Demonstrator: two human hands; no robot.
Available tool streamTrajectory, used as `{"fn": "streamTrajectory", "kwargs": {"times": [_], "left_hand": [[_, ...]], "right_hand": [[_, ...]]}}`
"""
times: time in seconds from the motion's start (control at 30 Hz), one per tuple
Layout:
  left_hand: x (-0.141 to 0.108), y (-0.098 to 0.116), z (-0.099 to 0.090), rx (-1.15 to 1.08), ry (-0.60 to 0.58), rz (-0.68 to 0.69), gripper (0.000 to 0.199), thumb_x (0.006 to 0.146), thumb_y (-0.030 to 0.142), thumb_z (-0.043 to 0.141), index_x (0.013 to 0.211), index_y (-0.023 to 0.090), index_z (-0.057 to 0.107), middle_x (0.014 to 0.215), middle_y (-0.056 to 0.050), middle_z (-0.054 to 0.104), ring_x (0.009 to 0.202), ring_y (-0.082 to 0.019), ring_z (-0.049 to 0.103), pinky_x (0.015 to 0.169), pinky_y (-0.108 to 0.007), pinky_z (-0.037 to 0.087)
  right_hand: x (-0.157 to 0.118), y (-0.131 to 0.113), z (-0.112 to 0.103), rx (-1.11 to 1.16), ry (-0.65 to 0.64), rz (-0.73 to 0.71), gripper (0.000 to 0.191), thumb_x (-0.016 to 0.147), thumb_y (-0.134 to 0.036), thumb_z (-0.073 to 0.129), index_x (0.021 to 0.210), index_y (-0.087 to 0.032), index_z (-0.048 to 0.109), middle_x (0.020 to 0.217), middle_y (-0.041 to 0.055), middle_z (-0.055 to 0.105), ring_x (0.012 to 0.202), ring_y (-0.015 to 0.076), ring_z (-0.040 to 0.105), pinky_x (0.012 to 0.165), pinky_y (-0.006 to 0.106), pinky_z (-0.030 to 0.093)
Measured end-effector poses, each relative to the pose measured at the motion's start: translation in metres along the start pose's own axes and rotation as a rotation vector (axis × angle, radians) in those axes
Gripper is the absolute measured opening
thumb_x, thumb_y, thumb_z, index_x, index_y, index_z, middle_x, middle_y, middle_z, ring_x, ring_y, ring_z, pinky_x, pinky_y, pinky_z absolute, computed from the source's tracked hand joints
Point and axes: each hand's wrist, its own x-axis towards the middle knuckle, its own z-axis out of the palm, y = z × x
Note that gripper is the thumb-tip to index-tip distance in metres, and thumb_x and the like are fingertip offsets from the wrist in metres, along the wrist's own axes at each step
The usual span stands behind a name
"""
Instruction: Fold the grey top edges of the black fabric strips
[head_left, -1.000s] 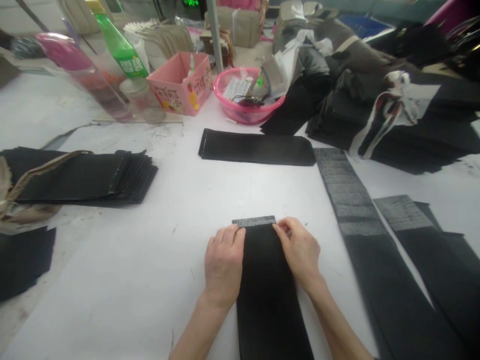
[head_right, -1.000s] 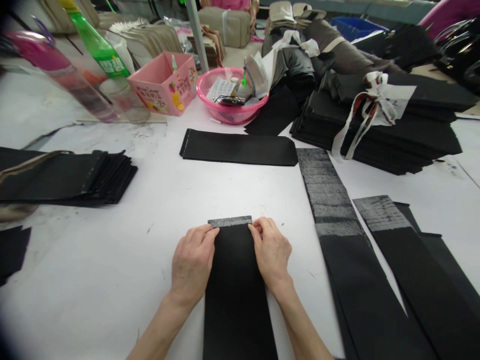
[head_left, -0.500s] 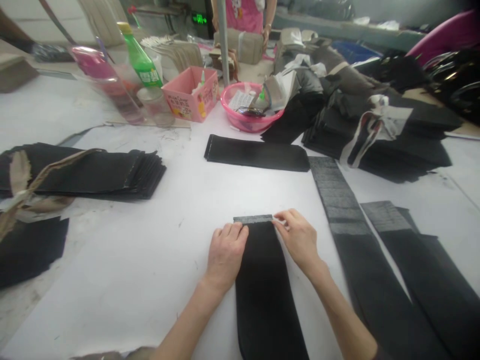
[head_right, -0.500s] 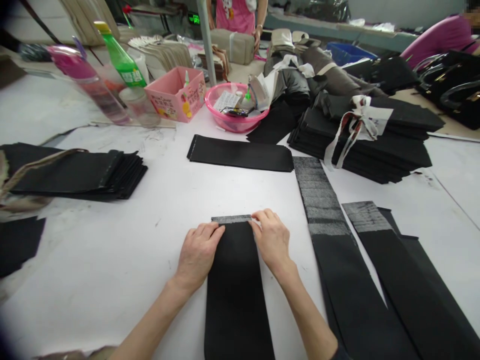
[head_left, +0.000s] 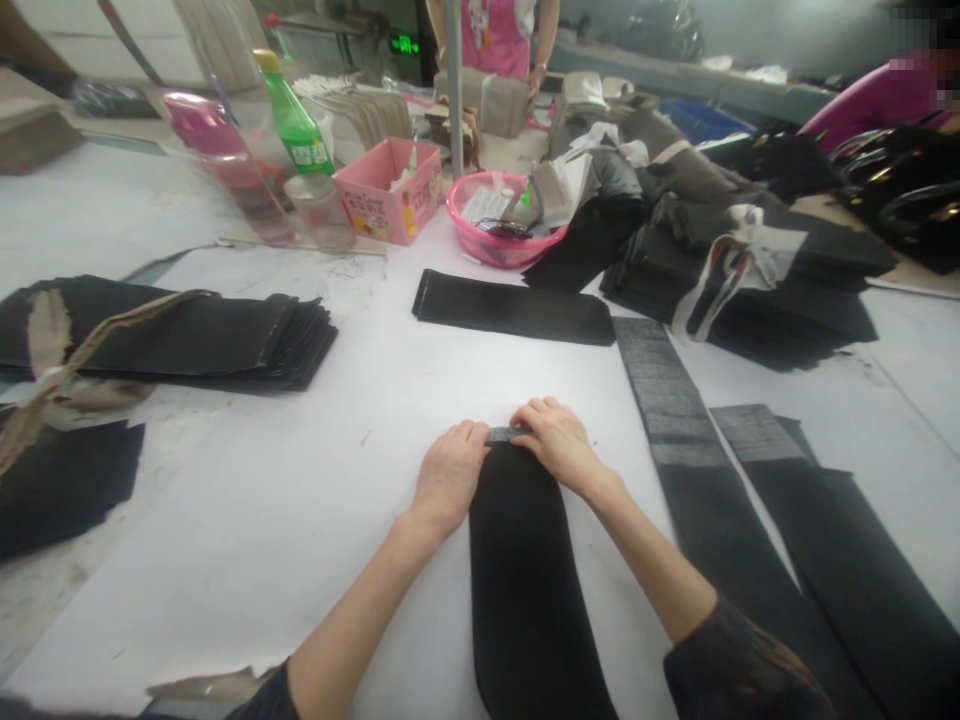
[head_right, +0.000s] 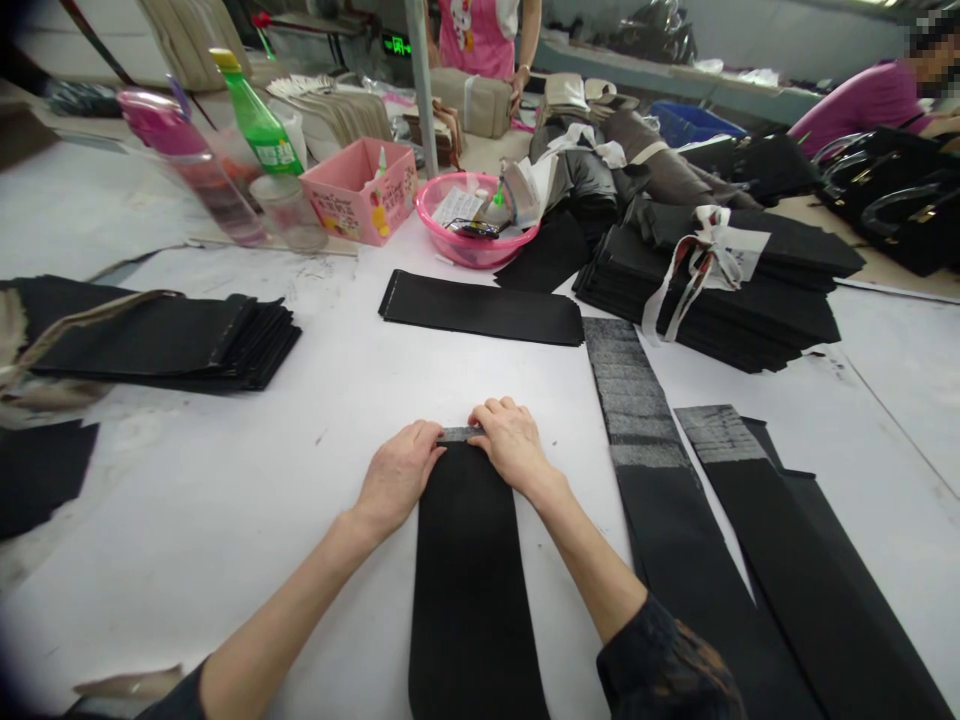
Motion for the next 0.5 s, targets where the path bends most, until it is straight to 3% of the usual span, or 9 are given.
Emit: {"fn": "streamTrajectory", "kwargs": {"times": [0.2, 0.4, 0.5], "left_hand": [[0.007, 0.002, -0.004, 0.142, -0.025, 0.034, 0.031, 0.09, 0.015, 0.05, 0.12, 0.022, 0.05, 0.1, -0.006, 0.054, 0.092, -0.021, 0.052, 0.076, -0.032, 0.045], [0.012, 0.002, -0.007, 0.161, 0.006, 0.117, 0.025, 0.089, 0.016, 0.052, 0.113, 0.023, 0.057, 0.119, -0.009, 0.054, 0.111, -0.025, 0.047, 0.086, -0.038, 0.042], [0.011, 0.002, -0.006, 0.162, 0.028, 0.151, 0.022, 0.09, 0.016, 0.051, 0.11, 0.022, 0.058, 0.116, -0.008, 0.056, 0.112, -0.024, 0.048, 0.089, -0.038, 0.041]], "right_hand": [[0.003, 0.004, 0.001, 0.041, -0.011, -0.024, 0.013, 0.08, -0.025, 0.071, 0.089, -0.022, 0.062, 0.088, 0.0016, 0.058, 0.087, 0.0183, 0.05, 0.075, 0.03, 0.039], [-0.003, 0.006, 0.004, 0.128, 0.052, -0.009, 0.009, 0.081, -0.022, 0.069, 0.089, -0.024, 0.064, 0.095, 0.0019, 0.056, 0.092, 0.0183, 0.05, 0.078, 0.029, 0.04], [-0.009, 0.008, 0.008, 0.161, 0.075, -0.035, 0.006, 0.085, -0.024, 0.065, 0.092, -0.024, 0.064, 0.096, 0.0022, 0.059, 0.093, 0.019, 0.05, 0.081, 0.031, 0.04]]}}
